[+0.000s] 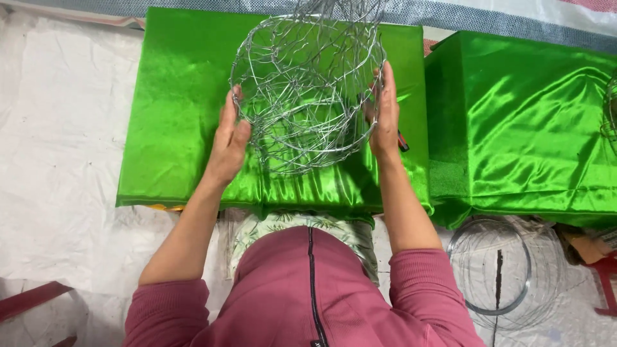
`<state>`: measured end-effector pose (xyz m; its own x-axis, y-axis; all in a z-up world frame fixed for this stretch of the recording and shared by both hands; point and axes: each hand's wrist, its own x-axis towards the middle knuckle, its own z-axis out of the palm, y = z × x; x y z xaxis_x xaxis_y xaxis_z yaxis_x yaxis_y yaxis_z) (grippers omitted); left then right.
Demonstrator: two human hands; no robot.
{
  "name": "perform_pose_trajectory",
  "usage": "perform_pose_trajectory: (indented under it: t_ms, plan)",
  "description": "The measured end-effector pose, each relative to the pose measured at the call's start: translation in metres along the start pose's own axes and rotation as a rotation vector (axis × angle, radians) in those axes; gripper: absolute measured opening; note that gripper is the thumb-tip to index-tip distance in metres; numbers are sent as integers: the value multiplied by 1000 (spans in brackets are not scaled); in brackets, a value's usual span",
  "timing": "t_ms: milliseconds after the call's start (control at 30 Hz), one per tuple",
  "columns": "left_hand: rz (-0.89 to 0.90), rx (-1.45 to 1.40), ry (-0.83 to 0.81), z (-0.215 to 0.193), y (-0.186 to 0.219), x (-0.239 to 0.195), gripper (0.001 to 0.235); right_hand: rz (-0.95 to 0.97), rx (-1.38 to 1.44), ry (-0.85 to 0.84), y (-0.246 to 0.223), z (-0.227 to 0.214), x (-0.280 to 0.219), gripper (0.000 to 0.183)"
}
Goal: The person shapes a wire mesh into a basket form by hand, repeatedly bending and twisting the wire to secure the structure. They adjust the basket's shape and tighten connections throughout the process.
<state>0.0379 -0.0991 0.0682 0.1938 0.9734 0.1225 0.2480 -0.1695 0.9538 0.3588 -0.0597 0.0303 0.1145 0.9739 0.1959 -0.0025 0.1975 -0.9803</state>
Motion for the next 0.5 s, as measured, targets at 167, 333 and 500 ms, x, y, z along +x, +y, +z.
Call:
perform_pose_trajectory:
  t_ms: [167, 333, 500]
  plan:
    - [72, 127, 55, 12, 7, -26, 96, -45, 51, -100, -2, -9, 41, 84]
    - [159, 107, 82, 22, 11, -45, 90, -72, 142, -303, 0, -11, 77, 82]
    - [127, -349, 54, 34, 12, -66, 78, -80, 161, -350, -3, -2, 103, 88]
